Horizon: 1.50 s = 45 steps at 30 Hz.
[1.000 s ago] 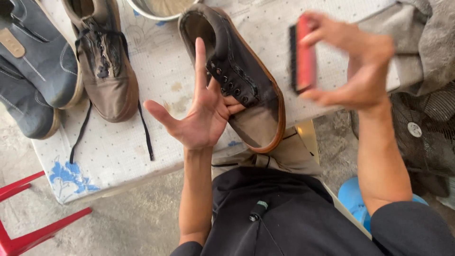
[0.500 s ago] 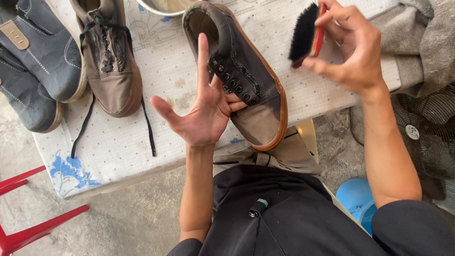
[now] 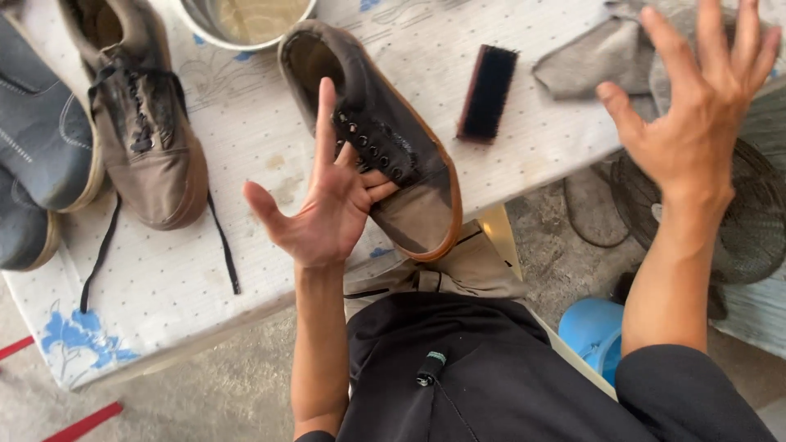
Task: The person cleans a brown leather shoe by dipping a red brush into a bowl of water and scrubbing the shoe's surface. They then use a gray cloth to wipe the shoe dry and continue scrubbing with the brush.
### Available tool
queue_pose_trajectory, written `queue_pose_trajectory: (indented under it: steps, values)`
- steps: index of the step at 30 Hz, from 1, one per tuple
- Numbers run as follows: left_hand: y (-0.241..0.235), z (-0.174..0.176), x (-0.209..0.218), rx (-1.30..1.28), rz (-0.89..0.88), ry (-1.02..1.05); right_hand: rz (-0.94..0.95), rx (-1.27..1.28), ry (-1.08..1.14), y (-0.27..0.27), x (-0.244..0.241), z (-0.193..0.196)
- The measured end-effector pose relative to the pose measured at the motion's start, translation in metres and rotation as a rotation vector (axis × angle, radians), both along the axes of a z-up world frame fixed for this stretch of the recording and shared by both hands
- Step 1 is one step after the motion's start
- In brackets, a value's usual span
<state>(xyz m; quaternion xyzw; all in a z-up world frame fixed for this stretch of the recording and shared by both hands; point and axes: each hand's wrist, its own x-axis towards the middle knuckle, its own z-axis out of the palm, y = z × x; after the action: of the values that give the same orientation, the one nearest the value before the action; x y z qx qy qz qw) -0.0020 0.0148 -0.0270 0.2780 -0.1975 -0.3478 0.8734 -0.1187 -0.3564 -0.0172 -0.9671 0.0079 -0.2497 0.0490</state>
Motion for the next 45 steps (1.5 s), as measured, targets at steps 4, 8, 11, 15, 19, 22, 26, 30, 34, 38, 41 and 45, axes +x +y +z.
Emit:
queue_pose_trajectory:
  steps: [4,8,11,15,19,22,26,30,34,38,41,45]
  values:
    - [-0.008,0.016,-0.001,0.065,0.023,0.031,-0.153,0.037,0.276,-0.034,0.001,-0.021]
    - [-0.008,0.015,-0.002,0.049,-0.004,0.027,-0.081,-0.098,-0.069,-0.057,0.0,-0.054]
    - [-0.007,0.012,0.0,0.059,0.0,0.015,-0.011,0.105,-0.221,-0.042,0.004,-0.037]
    - [-0.007,0.011,0.001,0.082,-0.007,0.124,0.125,0.443,-0.464,-0.019,-0.004,-0.029]
    - [-0.004,0.009,0.002,0.122,0.006,0.073,0.112,0.432,-0.356,0.087,0.013,0.043]
    - [-0.005,0.011,0.002,0.095,-0.006,0.088,0.286,0.45,-0.233,0.131,0.04,0.04]
    - [-0.004,0.0,0.001,0.123,-0.035,0.056,0.383,0.211,-0.232,0.164,0.08,0.011]
    - [-0.003,-0.021,-0.001,0.082,-0.02,0.071,0.4,0.084,-0.004,0.19,0.078,0.043]
    - [-0.004,-0.01,0.002,0.048,-0.037,0.099,0.48,0.029,-0.048,0.19,0.087,0.034]
    - [-0.007,0.001,0.002,0.006,-0.053,0.159,0.516,-0.041,-0.121,0.191,0.088,0.033]
    - [-0.005,0.0,0.003,-0.004,-0.047,0.181,0.553,-0.101,-0.106,0.186,0.087,0.036]
    - [-0.002,0.004,0.001,0.034,-0.016,0.102,0.56,-0.337,-0.089,0.182,0.076,0.047]
